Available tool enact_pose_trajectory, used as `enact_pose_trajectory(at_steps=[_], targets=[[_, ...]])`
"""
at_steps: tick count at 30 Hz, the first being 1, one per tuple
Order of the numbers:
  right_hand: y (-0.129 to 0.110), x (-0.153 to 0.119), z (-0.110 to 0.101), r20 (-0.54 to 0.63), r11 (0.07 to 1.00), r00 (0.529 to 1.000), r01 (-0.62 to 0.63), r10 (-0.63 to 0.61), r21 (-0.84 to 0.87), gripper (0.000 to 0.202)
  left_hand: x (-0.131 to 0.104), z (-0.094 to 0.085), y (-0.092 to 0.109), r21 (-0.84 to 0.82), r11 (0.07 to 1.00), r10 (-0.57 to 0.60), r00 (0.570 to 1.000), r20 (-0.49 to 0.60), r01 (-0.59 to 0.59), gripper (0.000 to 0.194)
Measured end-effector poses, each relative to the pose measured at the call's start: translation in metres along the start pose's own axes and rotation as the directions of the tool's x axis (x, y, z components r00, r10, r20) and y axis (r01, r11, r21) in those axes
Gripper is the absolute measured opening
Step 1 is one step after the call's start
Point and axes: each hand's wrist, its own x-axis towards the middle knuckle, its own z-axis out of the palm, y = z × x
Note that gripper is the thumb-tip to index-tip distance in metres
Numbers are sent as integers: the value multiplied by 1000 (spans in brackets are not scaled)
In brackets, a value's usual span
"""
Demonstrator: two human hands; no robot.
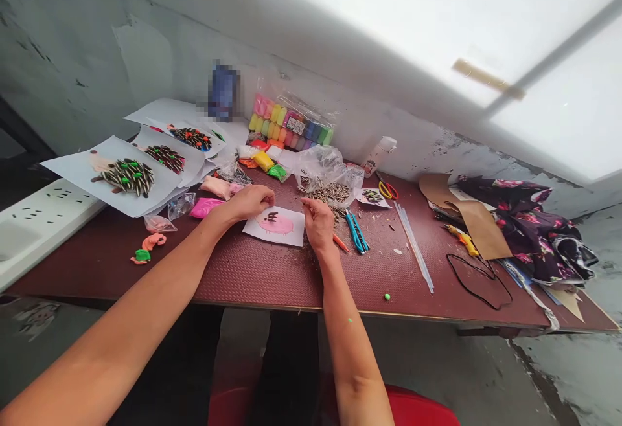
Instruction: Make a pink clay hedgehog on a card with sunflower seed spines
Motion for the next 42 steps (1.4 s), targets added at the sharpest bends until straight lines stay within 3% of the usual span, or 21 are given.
enact_pose_trajectory(at_steps=[7, 13, 16, 20, 26, 36, 42], targets=[[-23, -12, 0, -33, 965, 999, 20, -11, 262, 19, -1, -1, 1, 6, 1000, -5, 1000, 8, 5, 26], [-34, -23, 10, 88, 931, 992, -113, 87, 347, 22, 0, -2, 1, 8, 1000, -9, 1000, 17, 9, 27], [-42, -29, 14, 128, 956, 992, -51, 14, 288, 19, 0, -2, 2, -6, 1000, -12, 1000, 19, 12, 27], [-52, -35, 18, 91, 989, 990, 98, -108, 113, 15, -1, -3, 2, -14, 1000, -11, 1000, 16, 12, 26], [-55, -37, 23, 97, 965, 967, 244, -235, -92, 17, 0, -3, 1, -12, 1000, 12, 1000, 5, -12, 24], [-57, -35, 30, 172, 914, 950, 300, -260, -272, 21, -1, -4, 4, -3, 1000, 8, 1000, 2, -8, 22], [-57, -37, 33, 155, 882, 945, 325, -288, -342, 20, -2, -4, 5, -12, 1000, -3, 1000, 10, 3, 25]])
